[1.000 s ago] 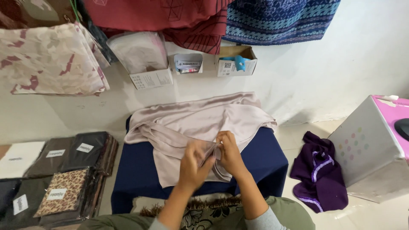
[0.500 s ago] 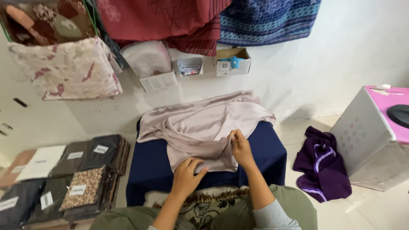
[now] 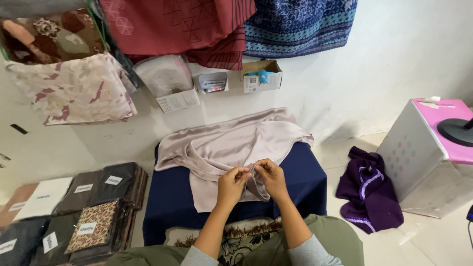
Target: The person cleans a light-colored piece of fabric by repeatedly rolling a lint roller over its surface. They unfold, smooth, and refold the fabric multiple times to ensure all areas are cleaned. The fabric is handled by hand and placed on a low blue surface.
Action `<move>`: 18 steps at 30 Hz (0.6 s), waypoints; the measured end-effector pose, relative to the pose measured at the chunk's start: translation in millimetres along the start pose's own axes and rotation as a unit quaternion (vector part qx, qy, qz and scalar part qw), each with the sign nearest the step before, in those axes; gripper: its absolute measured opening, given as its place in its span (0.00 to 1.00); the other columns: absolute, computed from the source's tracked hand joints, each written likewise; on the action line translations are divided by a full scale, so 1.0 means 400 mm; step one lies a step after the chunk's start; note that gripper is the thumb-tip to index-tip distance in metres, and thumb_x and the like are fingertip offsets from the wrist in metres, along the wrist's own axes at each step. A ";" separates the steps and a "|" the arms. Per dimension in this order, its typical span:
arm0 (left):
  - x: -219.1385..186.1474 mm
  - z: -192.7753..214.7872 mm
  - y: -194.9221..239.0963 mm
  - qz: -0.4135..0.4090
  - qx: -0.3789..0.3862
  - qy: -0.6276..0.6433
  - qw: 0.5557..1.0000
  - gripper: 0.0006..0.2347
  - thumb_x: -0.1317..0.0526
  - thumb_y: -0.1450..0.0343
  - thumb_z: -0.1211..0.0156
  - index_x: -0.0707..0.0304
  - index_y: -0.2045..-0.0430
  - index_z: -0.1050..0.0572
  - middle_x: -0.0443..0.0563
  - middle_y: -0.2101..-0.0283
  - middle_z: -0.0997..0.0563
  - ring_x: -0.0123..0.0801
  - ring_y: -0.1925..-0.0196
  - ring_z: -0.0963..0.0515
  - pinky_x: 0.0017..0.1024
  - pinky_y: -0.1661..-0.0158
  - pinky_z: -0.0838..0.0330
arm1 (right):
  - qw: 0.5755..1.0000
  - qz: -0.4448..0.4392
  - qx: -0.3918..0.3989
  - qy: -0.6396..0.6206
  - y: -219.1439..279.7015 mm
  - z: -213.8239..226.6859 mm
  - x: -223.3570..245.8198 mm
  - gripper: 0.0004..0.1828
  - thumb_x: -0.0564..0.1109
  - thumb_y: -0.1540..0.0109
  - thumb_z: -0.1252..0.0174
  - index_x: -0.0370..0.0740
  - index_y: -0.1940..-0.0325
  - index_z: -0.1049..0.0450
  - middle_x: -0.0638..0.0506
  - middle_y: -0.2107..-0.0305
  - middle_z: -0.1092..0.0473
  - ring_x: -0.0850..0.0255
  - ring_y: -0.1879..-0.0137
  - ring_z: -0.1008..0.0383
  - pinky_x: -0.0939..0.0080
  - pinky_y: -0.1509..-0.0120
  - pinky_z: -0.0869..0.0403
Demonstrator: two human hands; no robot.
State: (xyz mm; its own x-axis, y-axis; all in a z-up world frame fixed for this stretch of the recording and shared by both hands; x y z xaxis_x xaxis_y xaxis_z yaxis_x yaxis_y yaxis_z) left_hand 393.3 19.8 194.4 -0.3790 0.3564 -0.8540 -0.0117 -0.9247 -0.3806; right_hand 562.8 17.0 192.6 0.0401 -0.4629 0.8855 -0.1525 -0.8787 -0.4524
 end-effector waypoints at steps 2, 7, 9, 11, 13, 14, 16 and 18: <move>0.004 0.002 0.001 0.016 0.000 0.003 1.000 0.08 0.53 0.33 0.27 0.51 0.65 0.14 0.46 0.71 0.15 0.31 0.69 0.17 0.27 0.65 0.22 | 1.000 0.008 -0.007 0.002 -0.011 0.004 -0.016 0.04 0.34 0.35 0.40 0.37 0.59 0.20 0.51 0.76 0.23 0.67 0.68 0.28 0.65 0.58 0.27; -0.006 0.029 0.019 0.055 -0.022 0.010 0.998 0.09 0.54 0.27 0.35 0.58 0.63 0.18 0.53 0.69 0.16 0.41 0.65 0.16 0.38 0.60 0.22 | 0.998 0.057 -0.010 0.002 -0.012 0.030 -0.021 0.05 0.34 0.34 0.42 0.36 0.61 0.21 0.51 0.74 0.25 0.65 0.65 0.30 0.63 0.56 0.28; -0.052 0.045 0.029 0.050 -0.038 0.006 0.998 0.10 0.52 0.25 0.39 0.58 0.63 0.19 0.54 0.69 0.16 0.44 0.67 0.16 0.39 0.61 0.22 | 0.995 0.086 0.053 -0.012 -0.008 0.016 0.026 0.03 0.33 0.37 0.38 0.36 0.64 0.19 0.48 0.73 0.22 0.63 0.66 0.26 0.63 0.57 0.27; -0.059 0.045 0.032 0.045 -0.043 -0.002 0.998 0.10 0.51 0.25 0.39 0.56 0.65 0.20 0.53 0.70 0.16 0.42 0.67 0.17 0.38 0.62 0.23 | 0.991 0.108 0.074 0.003 -0.003 -0.005 0.090 0.03 0.33 0.39 0.36 0.36 0.65 0.18 0.48 0.73 0.22 0.62 0.66 0.24 0.62 0.57 0.26; -0.059 0.043 0.032 0.037 -0.047 -0.008 0.998 0.10 0.51 0.25 0.38 0.55 0.66 0.20 0.52 0.71 0.16 0.41 0.68 0.17 0.37 0.63 0.23 | 0.987 0.132 0.091 0.020 0.001 -0.022 0.128 0.03 0.32 0.41 0.35 0.36 0.66 0.18 0.48 0.73 0.22 0.60 0.66 0.23 0.61 0.56 0.25; -0.056 0.039 0.034 0.028 -0.051 -0.011 0.998 0.10 0.50 0.25 0.38 0.55 0.67 0.20 0.51 0.72 0.16 0.40 0.70 0.18 0.36 0.64 0.23 | 0.985 0.146 0.082 0.037 0.003 -0.024 0.134 0.04 0.33 0.42 0.33 0.38 0.65 0.16 0.49 0.72 0.21 0.61 0.65 0.22 0.62 0.56 0.25; -0.063 0.036 0.038 0.018 -0.054 -0.013 0.998 0.10 0.50 0.26 0.37 0.55 0.68 0.20 0.51 0.73 0.17 0.38 0.71 0.18 0.34 0.64 0.23 | 0.983 0.161 0.072 0.054 0.007 -0.027 0.145 0.04 0.34 0.42 0.32 0.40 0.65 0.15 0.51 0.71 0.20 0.62 0.64 0.20 0.63 0.56 0.24; -0.080 0.040 0.046 0.019 -0.055 -0.006 0.998 0.12 0.48 0.28 0.34 0.56 0.71 0.18 0.51 0.74 0.15 0.40 0.70 0.16 0.35 0.65 0.23 | 0.982 0.171 0.069 0.053 0.011 -0.030 0.156 0.06 0.35 0.42 0.32 0.39 0.61 0.15 0.48 0.70 0.20 0.59 0.64 0.20 0.60 0.55 0.23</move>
State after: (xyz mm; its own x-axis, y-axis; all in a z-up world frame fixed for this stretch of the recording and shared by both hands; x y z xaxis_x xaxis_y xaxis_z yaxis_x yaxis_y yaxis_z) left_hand 390.3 -10.7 220.3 -0.3878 0.3187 -0.8649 0.1038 -0.9173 -0.3845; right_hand 552.7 -14.2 247.0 -0.0941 -0.7246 0.6827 -0.0042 -0.6855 -0.7281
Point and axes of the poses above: each hand's wrist, its own y-axis away from the middle knuckle, its own z-axis out of the back of the hand, x = y × z, the point moved 5 cm from there along -y, towards the middle knuckle
